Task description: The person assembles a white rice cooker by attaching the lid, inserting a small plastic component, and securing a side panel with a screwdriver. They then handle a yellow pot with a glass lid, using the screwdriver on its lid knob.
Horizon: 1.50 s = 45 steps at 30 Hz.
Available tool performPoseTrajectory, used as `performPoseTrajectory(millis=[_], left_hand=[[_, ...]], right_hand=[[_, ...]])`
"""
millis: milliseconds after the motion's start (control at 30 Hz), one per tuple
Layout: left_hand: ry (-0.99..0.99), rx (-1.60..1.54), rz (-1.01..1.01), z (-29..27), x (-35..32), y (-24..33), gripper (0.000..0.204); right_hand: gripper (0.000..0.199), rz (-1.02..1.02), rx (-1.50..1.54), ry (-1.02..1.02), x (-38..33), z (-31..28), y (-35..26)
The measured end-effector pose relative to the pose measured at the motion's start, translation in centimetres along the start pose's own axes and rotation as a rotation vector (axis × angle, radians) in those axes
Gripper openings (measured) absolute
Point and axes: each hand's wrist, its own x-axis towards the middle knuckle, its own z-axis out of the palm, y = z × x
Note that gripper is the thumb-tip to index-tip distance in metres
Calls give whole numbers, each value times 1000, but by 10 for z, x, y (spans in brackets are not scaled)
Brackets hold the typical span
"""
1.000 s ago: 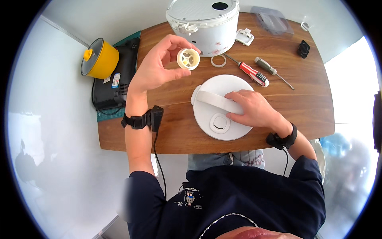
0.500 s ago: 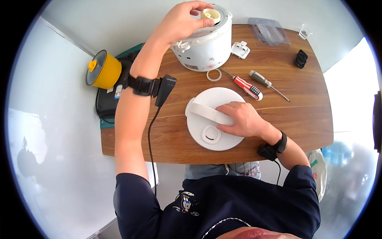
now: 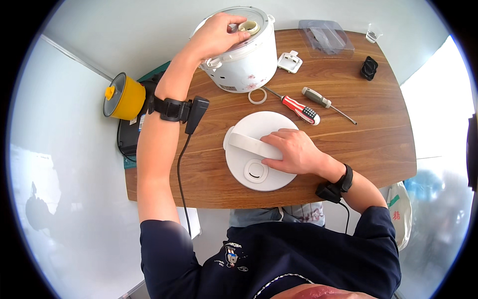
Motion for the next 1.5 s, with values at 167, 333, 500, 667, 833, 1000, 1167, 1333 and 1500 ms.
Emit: performPoseTrajectory(millis=[167, 333, 500, 667, 833, 1000, 1167, 1333, 1500], left_hand=[[12, 35, -26, -1, -2, 7, 42], [-7, 31, 4, 1, 2, -3, 39], [-4, 8, 44, -1, 2, -3, 39], [-21, 49, 40, -6, 12, 4, 41], [25, 141, -56, -3, 13, 19, 41], [256, 48, 188, 4, 22, -32, 33], [13, 1, 155, 0, 10, -10, 36], [48, 162, 181, 1, 7, 1, 31], [63, 184, 133, 2, 10, -2, 37]], right_hand=[[41, 8, -11, -16, 0, 0, 1], [42, -11, -10, 5, -1, 0, 1], [42, -18, -13, 15, -1, 1, 2], [42, -10, -4, 17, -1, 2, 2], [42, -1, 2, 13, -2, -1, 2], [42, -16, 15, 6, 0, 0, -1], [42, -11, -4, 9, -2, -1, 3], [43, -4, -13, -4, -1, -1, 1], [42, 2, -20, -9, -1, -4, -2]])
